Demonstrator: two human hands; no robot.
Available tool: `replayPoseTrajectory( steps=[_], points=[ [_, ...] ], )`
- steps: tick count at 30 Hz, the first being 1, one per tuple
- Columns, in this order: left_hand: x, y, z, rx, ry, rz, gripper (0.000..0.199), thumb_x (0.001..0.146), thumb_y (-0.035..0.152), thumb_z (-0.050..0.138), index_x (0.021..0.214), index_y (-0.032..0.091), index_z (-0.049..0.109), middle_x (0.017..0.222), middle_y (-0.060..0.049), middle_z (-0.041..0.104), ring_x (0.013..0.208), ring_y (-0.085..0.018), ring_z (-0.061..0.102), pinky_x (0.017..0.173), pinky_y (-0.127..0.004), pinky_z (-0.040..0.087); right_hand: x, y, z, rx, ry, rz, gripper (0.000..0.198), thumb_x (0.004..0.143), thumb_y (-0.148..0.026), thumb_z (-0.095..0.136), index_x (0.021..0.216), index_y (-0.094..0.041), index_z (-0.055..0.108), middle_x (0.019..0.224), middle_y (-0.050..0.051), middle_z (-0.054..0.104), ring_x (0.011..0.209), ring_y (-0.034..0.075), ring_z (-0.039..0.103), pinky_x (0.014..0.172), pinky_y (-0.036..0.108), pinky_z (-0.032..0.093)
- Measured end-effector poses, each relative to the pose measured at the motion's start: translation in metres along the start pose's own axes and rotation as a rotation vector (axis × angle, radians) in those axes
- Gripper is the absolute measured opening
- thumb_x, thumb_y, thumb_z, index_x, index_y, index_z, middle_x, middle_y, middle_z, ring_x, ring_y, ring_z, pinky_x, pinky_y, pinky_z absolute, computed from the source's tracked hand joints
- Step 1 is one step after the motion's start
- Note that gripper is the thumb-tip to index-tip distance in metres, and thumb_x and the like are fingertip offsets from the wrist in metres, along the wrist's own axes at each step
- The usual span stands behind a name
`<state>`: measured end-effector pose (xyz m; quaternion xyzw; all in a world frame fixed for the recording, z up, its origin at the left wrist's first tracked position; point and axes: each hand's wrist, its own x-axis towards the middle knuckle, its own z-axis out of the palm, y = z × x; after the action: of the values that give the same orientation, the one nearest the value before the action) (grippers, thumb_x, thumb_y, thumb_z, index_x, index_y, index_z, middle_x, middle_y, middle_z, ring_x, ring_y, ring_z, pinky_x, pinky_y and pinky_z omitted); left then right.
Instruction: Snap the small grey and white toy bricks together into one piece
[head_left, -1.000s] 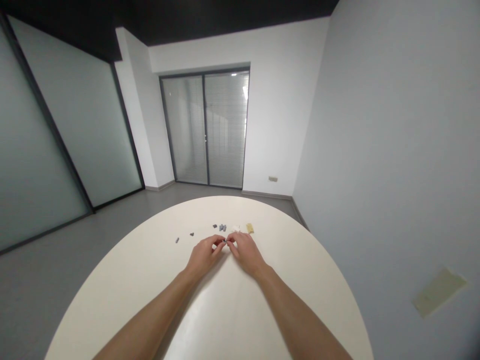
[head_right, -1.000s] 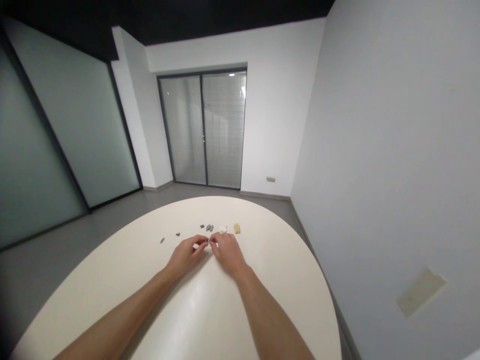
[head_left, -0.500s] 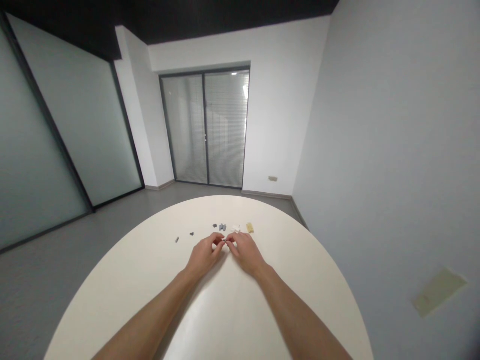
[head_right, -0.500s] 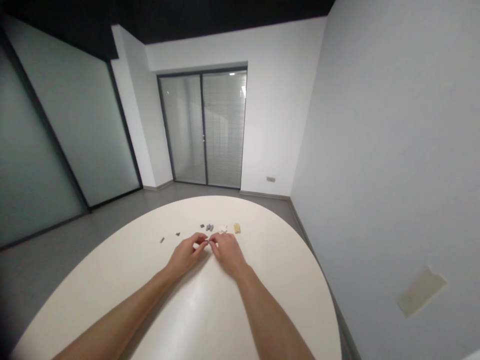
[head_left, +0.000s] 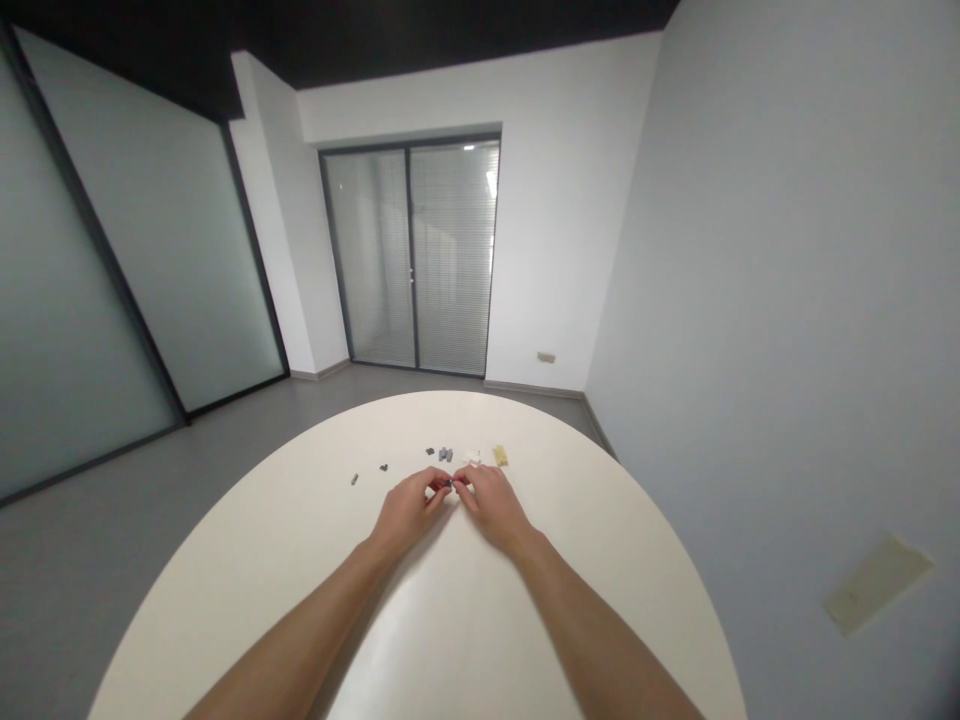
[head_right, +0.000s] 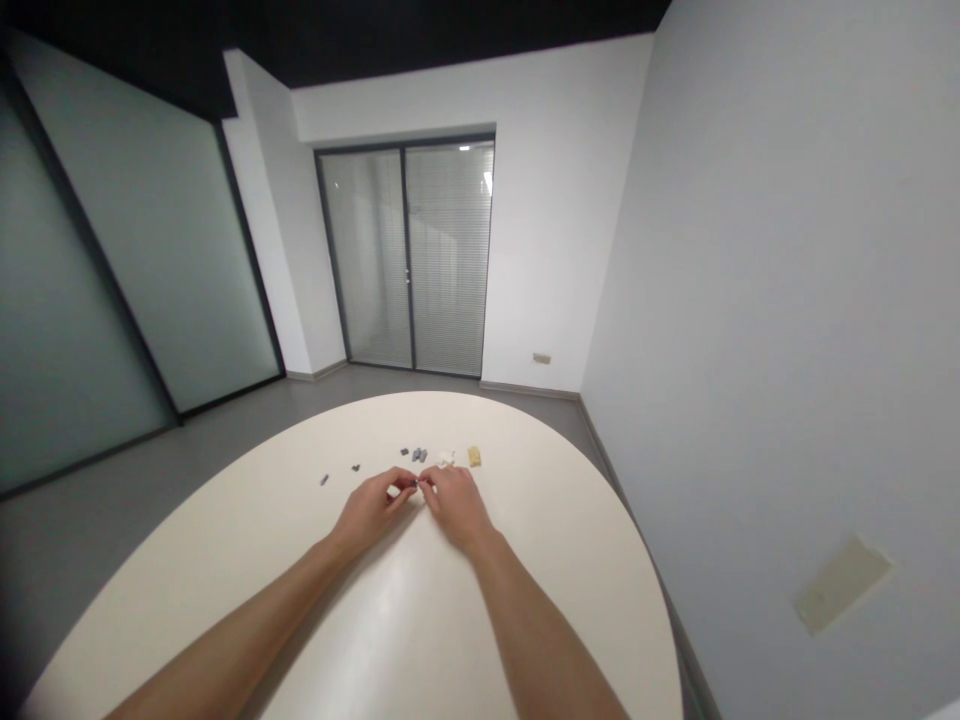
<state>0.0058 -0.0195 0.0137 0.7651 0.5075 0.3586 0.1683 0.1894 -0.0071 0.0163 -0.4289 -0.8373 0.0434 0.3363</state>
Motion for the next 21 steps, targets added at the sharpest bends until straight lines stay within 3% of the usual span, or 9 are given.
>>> replayPoseTrajectory(
  steps=[6, 12, 21],
  points=[
    [0.000, -0.009, -0.001, 0.190, 0.099, -0.116, 0.023, 0.089, 0.030, 0.052, 0.105, 0.023, 0.067, 0.109, -0.005, 0.070, 0.107, -0.021, 0.062, 0.092, -0.033, 0.047, -0.002, -0.001, 0.001, -0.021, -0.020, 0.030, 0.012, 0.096, -0.023, 0.056, 0.105, -0.020, 0.063, 0.095, 0.004, 0.071, 0.095, 0.019, 0.063, 0.089, 0.033, 0.041],
    [0.002, -0.019, -0.003, 0.347, 0.215, -0.122, 0.018, 0.086, 0.025, 0.055, 0.096, 0.021, 0.070, 0.106, -0.007, 0.070, 0.108, -0.025, 0.058, 0.097, -0.037, 0.045, -0.002, -0.002, 0.000, -0.012, -0.049, 0.049, 0.015, 0.095, -0.020, 0.057, 0.109, -0.021, 0.063, 0.093, 0.003, 0.072, 0.093, 0.019, 0.064, 0.090, 0.033, 0.041],
    [0.002, -0.026, -0.001, 0.446, 0.220, -0.173, 0.020, 0.086, 0.025, 0.055, 0.099, 0.020, 0.070, 0.110, -0.008, 0.069, 0.108, -0.026, 0.057, 0.096, -0.038, 0.045, -0.003, 0.000, 0.000, -0.011, -0.044, 0.054, 0.017, 0.094, -0.020, 0.057, 0.110, -0.021, 0.062, 0.093, 0.003, 0.071, 0.092, 0.018, 0.064, 0.090, 0.032, 0.040]
  ],
)
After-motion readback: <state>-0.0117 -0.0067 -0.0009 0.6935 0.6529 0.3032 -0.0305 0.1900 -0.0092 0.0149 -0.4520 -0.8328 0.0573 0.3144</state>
